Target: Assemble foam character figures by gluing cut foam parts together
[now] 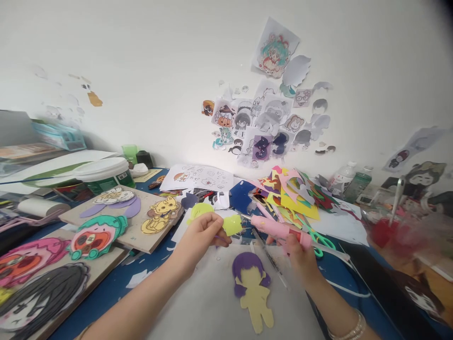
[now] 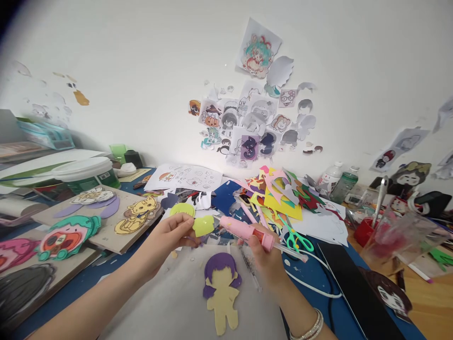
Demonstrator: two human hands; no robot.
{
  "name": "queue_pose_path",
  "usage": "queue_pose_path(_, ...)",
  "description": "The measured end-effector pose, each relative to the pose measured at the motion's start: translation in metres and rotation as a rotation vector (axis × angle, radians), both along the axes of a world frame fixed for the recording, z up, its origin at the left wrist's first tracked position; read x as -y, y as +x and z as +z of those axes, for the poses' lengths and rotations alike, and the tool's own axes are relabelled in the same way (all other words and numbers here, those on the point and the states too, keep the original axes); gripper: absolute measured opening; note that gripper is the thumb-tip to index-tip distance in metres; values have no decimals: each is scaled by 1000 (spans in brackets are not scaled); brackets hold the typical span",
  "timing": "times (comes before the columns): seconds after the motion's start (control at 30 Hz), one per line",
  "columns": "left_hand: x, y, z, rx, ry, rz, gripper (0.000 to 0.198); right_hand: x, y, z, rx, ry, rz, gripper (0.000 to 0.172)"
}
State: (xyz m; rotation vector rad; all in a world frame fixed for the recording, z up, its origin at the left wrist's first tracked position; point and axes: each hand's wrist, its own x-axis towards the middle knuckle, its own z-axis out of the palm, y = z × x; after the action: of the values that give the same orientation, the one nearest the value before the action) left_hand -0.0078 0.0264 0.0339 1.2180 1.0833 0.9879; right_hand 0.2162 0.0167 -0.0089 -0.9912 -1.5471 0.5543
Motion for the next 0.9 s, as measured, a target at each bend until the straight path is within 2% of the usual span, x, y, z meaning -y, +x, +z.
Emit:
queue_pose_path(0.2, 1, 1, 1, 3, 21, -1, 30, -1, 0, -7, 57, -48, 104, 45)
queue_pose_path(0.53, 1, 0, 1, -33, 37, 6, 29, -2, -1, -15, 6, -65, -1, 39)
queue_pose_path(0.9, 0, 0, 2, 7, 67, 16, 30, -4, 3, -8, 87, -28, -84, 36)
